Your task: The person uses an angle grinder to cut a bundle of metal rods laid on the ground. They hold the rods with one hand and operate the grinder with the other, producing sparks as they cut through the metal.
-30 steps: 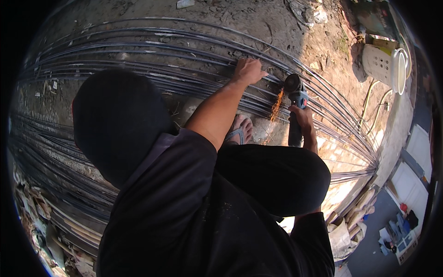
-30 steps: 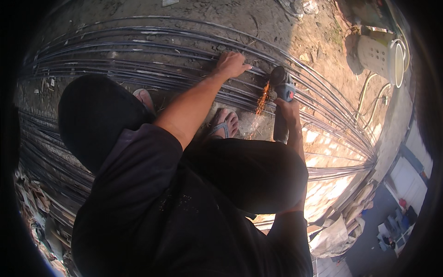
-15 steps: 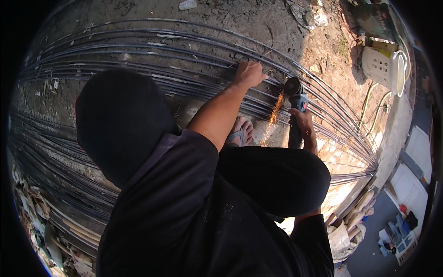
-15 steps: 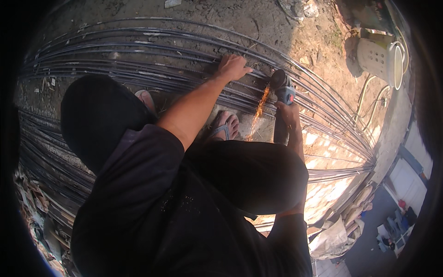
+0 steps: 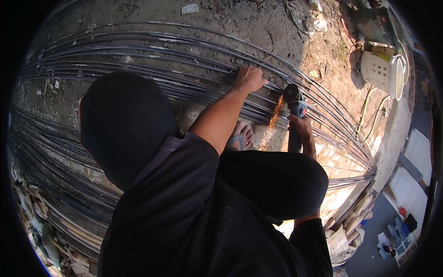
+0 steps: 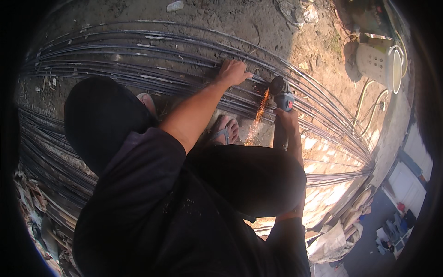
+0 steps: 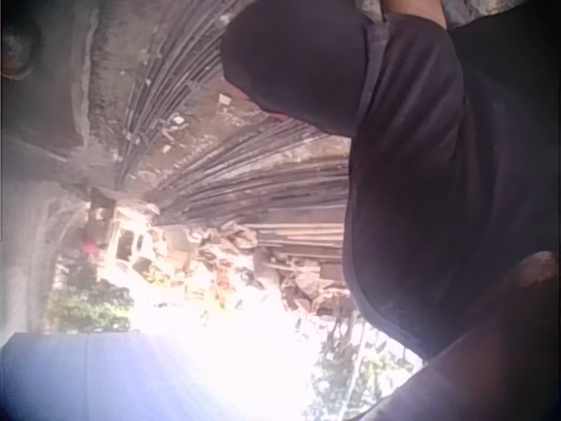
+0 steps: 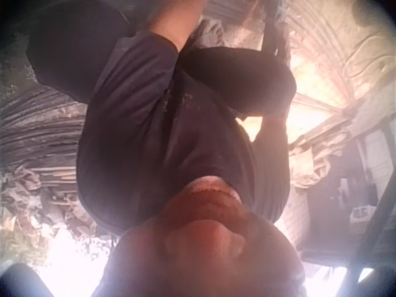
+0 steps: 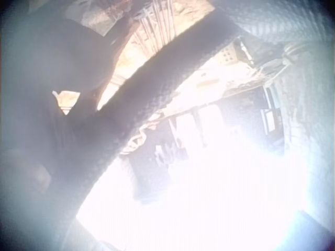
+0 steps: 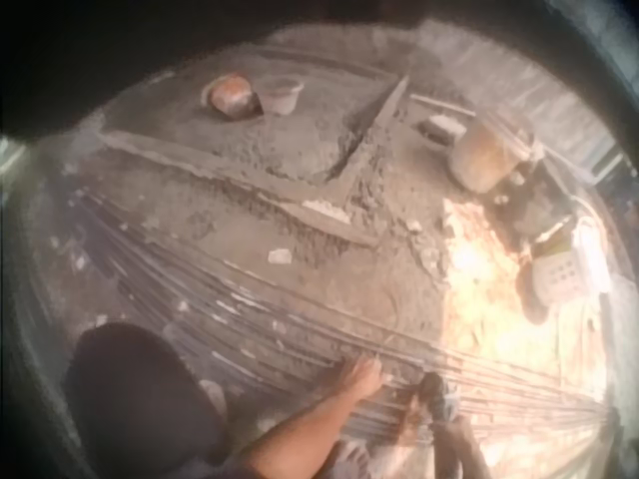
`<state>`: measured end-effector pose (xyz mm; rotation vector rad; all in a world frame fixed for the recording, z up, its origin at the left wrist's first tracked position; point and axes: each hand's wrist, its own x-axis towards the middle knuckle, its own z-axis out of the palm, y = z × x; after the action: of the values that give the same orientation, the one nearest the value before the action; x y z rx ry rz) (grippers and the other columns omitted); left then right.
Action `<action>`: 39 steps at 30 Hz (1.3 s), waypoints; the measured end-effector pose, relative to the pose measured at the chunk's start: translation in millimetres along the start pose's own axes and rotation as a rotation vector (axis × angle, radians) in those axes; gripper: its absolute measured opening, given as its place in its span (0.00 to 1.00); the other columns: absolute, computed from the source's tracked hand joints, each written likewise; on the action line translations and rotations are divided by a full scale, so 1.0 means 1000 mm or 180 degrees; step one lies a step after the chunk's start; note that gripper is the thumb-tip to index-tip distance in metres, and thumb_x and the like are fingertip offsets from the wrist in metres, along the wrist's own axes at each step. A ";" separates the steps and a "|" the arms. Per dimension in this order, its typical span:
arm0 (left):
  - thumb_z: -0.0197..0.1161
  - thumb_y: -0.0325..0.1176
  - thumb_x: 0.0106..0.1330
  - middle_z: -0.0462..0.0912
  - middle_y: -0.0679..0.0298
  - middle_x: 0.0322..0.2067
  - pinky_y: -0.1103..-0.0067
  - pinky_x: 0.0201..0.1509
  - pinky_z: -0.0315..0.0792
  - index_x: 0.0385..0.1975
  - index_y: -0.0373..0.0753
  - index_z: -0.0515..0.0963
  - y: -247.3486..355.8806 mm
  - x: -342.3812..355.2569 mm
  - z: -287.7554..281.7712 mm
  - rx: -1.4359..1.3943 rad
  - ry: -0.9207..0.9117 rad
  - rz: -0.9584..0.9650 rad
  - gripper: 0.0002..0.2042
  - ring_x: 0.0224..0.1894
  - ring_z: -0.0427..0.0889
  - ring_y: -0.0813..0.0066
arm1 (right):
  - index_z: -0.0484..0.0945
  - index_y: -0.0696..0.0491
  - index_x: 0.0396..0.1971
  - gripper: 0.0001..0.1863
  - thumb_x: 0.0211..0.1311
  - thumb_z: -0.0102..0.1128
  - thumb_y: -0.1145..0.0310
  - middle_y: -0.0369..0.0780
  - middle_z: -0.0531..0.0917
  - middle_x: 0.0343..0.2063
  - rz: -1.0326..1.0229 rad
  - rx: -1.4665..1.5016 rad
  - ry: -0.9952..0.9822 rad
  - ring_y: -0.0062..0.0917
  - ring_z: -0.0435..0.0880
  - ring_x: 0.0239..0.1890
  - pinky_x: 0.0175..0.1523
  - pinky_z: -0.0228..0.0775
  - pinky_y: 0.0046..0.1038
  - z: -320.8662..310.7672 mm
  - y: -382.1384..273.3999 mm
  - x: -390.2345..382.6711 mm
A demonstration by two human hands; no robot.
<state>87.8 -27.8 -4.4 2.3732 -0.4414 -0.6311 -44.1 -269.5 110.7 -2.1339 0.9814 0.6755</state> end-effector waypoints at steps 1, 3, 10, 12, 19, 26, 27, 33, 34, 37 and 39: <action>0.68 0.55 0.63 0.88 0.50 0.37 0.64 0.52 0.76 0.33 0.35 0.86 0.000 0.000 0.000 0.0020 -0.0021 -0.0018 0.23 0.45 0.86 0.54 | 0.82 0.60 0.28 0.16 0.49 0.70 0.61 0.40 0.81 0.20 -0.0026 -0.0013 0.0002 0.27 0.80 0.20 0.28 0.71 0.29 0.000 0.002 0.001; 0.69 0.55 0.62 0.88 0.51 0.36 0.65 0.52 0.77 0.33 0.35 0.87 0.000 0.001 0.001 0.0034 0.0015 -0.0025 0.24 0.44 0.87 0.55 | 0.82 0.60 0.29 0.16 0.48 0.71 0.62 0.39 0.82 0.22 0.0043 -0.0013 0.0050 0.26 0.81 0.22 0.29 0.72 0.29 0.001 0.004 0.002; 0.67 0.54 0.64 0.86 0.49 0.36 0.61 0.54 0.74 0.32 0.35 0.85 -0.005 0.004 0.012 -0.0053 0.0180 0.0064 0.23 0.46 0.85 0.50 | 0.81 0.60 0.27 0.15 0.50 0.69 0.61 0.40 0.81 0.20 0.0055 0.0216 -0.0069 0.27 0.80 0.21 0.27 0.70 0.30 0.000 -0.003 0.008; 0.67 0.54 0.64 0.86 0.50 0.37 0.61 0.54 0.74 0.32 0.35 0.85 -0.007 0.005 0.014 -0.0052 0.0175 0.0090 0.23 0.46 0.84 0.50 | 0.81 0.60 0.26 0.15 0.51 0.69 0.61 0.40 0.81 0.19 0.0015 0.0003 0.0037 0.28 0.80 0.19 0.26 0.70 0.30 -0.001 -0.005 0.009; 0.67 0.54 0.63 0.86 0.50 0.40 0.61 0.56 0.73 0.34 0.36 0.85 -0.005 0.004 0.011 -0.0142 -0.0002 -0.0045 0.22 0.49 0.83 0.50 | 0.81 0.61 0.25 0.16 0.50 0.70 0.61 0.41 0.81 0.19 -0.0003 0.0254 -0.0091 0.27 0.80 0.19 0.26 0.71 0.30 -0.002 -0.010 -0.006; 0.67 0.54 0.64 0.86 0.50 0.38 0.62 0.55 0.74 0.33 0.36 0.85 -0.003 0.002 0.006 -0.0109 0.0011 -0.0002 0.22 0.48 0.84 0.51 | 0.81 0.61 0.26 0.16 0.49 0.70 0.61 0.41 0.82 0.20 -0.0050 0.0006 0.0038 0.28 0.82 0.21 0.28 0.73 0.30 0.000 -0.004 -0.002; 0.68 0.54 0.63 0.87 0.50 0.37 0.63 0.53 0.75 0.33 0.35 0.85 -0.003 0.002 0.006 -0.0103 0.0059 0.0018 0.23 0.47 0.85 0.51 | 0.81 0.61 0.26 0.16 0.49 0.70 0.61 0.41 0.82 0.20 -0.0009 0.0014 0.0079 0.28 0.82 0.22 0.28 0.73 0.30 0.000 -0.002 -0.001; 0.67 0.54 0.64 0.86 0.50 0.36 0.62 0.52 0.74 0.32 0.35 0.85 -0.003 0.001 0.003 -0.0086 0.0031 0.0055 0.23 0.46 0.85 0.51 | 0.80 0.60 0.26 0.15 0.51 0.68 0.61 0.40 0.80 0.20 0.0085 0.0048 0.0015 0.26 0.80 0.20 0.27 0.70 0.30 -0.002 -0.002 0.011; 0.67 0.54 0.64 0.86 0.50 0.36 0.62 0.52 0.75 0.32 0.35 0.85 -0.003 0.001 0.003 -0.0094 0.0035 0.0068 0.23 0.46 0.85 0.50 | 0.80 0.60 0.26 0.15 0.51 0.68 0.61 0.40 0.80 0.19 0.0041 0.0110 -0.0068 0.26 0.79 0.20 0.26 0.70 0.29 -0.002 -0.003 0.012; 0.67 0.54 0.64 0.87 0.50 0.36 0.62 0.52 0.75 0.32 0.35 0.85 -0.003 0.001 0.002 -0.0082 0.0021 0.0047 0.23 0.45 0.85 0.50 | 0.80 0.60 0.24 0.15 0.51 0.68 0.61 0.40 0.80 0.19 -0.0112 0.0216 -0.0129 0.26 0.79 0.19 0.26 0.69 0.29 -0.004 -0.006 0.010; 0.67 0.54 0.64 0.87 0.50 0.36 0.62 0.51 0.75 0.32 0.35 0.85 -0.003 0.001 0.002 -0.0058 0.0049 0.0036 0.23 0.45 0.85 0.50 | 0.79 0.60 0.24 0.15 0.52 0.68 0.61 0.41 0.81 0.19 -0.0024 0.0227 -0.0072 0.27 0.79 0.19 0.26 0.69 0.29 -0.005 -0.006 0.005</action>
<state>87.8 -27.1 -8.2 2.3552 -0.4401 -0.6088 -35.5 -272.2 112.3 -2.0628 0.9705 0.6500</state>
